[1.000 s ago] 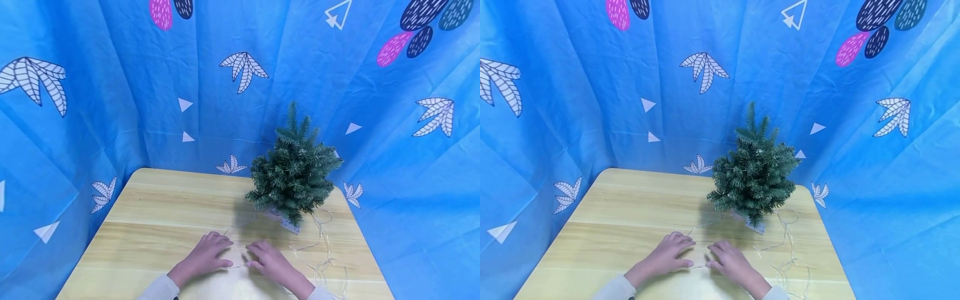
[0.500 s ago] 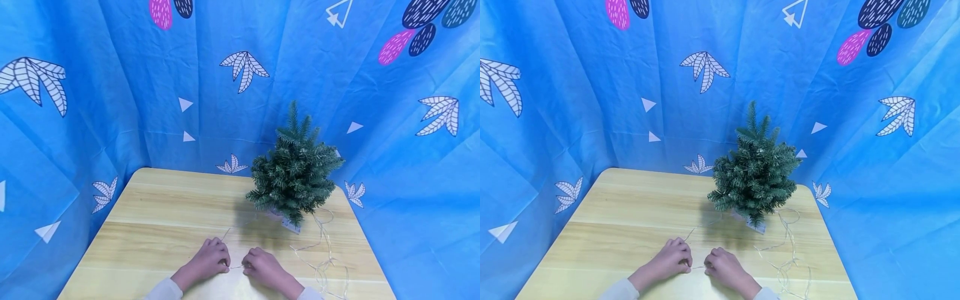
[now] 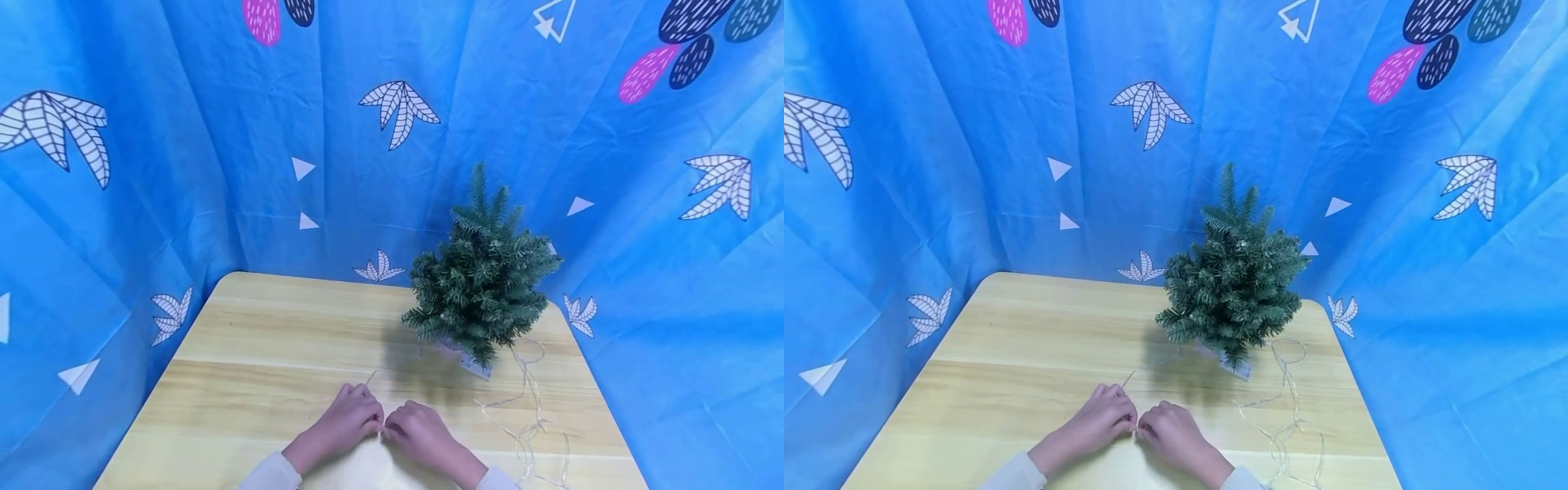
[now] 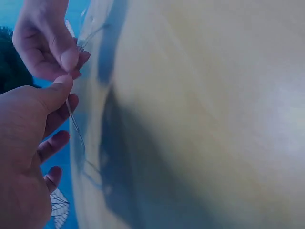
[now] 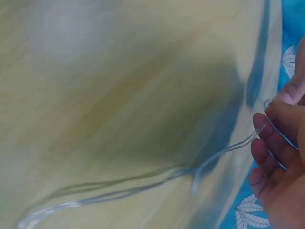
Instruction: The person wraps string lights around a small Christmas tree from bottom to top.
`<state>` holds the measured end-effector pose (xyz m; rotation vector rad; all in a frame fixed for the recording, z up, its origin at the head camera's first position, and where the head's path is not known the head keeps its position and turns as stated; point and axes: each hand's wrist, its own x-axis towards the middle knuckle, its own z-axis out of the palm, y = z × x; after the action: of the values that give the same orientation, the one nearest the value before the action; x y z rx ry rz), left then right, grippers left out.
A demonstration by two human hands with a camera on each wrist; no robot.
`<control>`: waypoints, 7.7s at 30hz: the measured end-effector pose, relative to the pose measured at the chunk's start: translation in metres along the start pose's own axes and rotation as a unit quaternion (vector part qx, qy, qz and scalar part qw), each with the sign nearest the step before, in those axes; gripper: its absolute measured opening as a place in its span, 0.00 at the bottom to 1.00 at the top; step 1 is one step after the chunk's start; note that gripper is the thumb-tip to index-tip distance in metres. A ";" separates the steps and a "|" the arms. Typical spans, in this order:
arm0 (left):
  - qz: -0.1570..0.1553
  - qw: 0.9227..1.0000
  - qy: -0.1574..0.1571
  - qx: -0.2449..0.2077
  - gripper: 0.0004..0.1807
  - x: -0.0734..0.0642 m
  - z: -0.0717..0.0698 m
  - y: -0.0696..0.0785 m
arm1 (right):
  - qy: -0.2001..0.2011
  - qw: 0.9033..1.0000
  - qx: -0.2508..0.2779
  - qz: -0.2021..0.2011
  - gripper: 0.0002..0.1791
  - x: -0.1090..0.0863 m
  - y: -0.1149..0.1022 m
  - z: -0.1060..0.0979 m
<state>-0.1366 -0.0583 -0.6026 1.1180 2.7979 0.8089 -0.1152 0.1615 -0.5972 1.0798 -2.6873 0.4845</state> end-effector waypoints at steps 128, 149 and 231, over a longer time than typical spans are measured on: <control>0.136 0.927 0.344 0.060 0.08 0.160 -0.054 0.179 | 0.285 0.874 0.049 0.391 0.11 -0.039 0.085 -0.189; 0.072 0.953 0.294 -0.019 0.10 0.193 -0.039 0.194 | 0.305 0.930 -0.034 0.201 0.08 -0.051 0.085 -0.213; 0.064 0.955 0.281 -0.073 0.15 0.210 -0.035 0.222 | 0.149 0.888 0.047 0.432 0.29 -0.097 0.169 -0.294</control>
<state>-0.1587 0.1970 -0.4327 1.2090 3.0330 1.5372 -0.1449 0.4471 -0.3930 -0.2555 -2.7280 0.8319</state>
